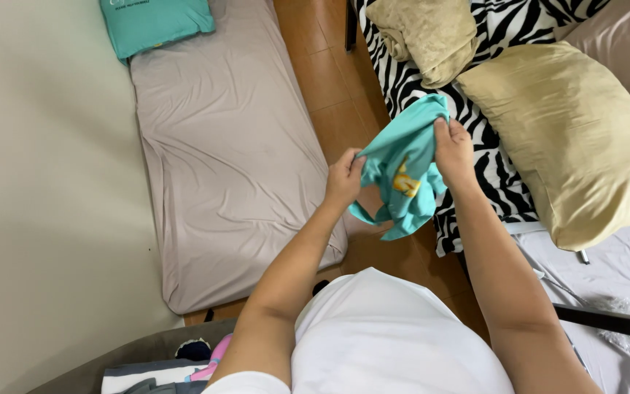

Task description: The person inserts a pillow into a teal pillowcase on a mattress, then moves a beige pillow to a nearby bed. They pick up a mop and place it against a wall, then fold a teal towel and place it on the bed. Finally, they insert a pillow into a white pillowcase and place it on a chair.

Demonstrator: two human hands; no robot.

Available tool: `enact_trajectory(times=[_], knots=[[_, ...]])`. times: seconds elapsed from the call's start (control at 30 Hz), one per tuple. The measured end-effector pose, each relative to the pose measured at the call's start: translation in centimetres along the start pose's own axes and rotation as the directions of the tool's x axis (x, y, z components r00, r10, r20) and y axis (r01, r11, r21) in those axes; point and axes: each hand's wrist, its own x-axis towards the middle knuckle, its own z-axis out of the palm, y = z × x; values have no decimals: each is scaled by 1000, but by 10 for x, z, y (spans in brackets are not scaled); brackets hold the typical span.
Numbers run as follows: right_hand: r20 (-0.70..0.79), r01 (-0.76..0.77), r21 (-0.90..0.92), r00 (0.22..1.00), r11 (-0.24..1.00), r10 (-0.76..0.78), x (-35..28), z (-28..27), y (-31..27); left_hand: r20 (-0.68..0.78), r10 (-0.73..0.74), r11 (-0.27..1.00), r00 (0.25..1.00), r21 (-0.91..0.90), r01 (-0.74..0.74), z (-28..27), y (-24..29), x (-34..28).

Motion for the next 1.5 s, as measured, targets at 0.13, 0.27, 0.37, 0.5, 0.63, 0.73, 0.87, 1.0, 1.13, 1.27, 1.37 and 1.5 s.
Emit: enact_trajectory(times=[0.13, 0.27, 0.37, 0.5, 0.63, 0.73, 0.87, 1.0, 1.13, 1.27, 1.37, 1.5], knots=[[-101, 14, -435, 993, 901, -65, -4, -10, -5, 29, 108, 994, 994, 0, -108, -1, 5, 22], [-3, 355, -609, 893, 709, -450, -30, 7, -29, 80, 160, 987, 984, 6, -161, 2, 19, 38], [119, 380, -654, 906, 654, -407, -53, 27, -26, 154, 152, 986, 976, 39, -159, 3, 28, 43], [383, -101, -553, 851, 827, 360, -96, 76, -66, 202, 95, 987, 975, 105, -118, 5, 27, 48], [423, 47, -654, 850, 755, 314, -106, 100, -26, 218, 12, 991, 976, 125, -40, 0, 31, 45], [274, 40, -812, 907, 582, 320, -92, 101, 29, 218, 50, 994, 975, 81, -69, -9, 26, 46], [330, -163, -343, 901, 925, 281, -74, 93, 34, 238, 91, 995, 967, 17, -97, -34, 30, 39], [297, -332, -50, 896, 942, 331, -52, 86, 22, 347, 153, 968, 925, 137, -211, -52, 4, 33], [270, -338, -25, 904, 941, 332, -47, 88, -7, 435, 62, 976, 898, 163, -146, -56, -26, 30], [119, -298, 32, 949, 954, 293, -47, 91, -6, 321, -47, 971, 946, 239, -33, -56, -17, 28], [54, -209, -15, 976, 978, 210, -52, 97, 0, 240, 66, 988, 969, 124, -98, -51, -14, 29], [172, -31, -82, 984, 996, 45, -62, 103, 15, 213, 27, 997, 977, 65, -42, -55, 13, 31]])
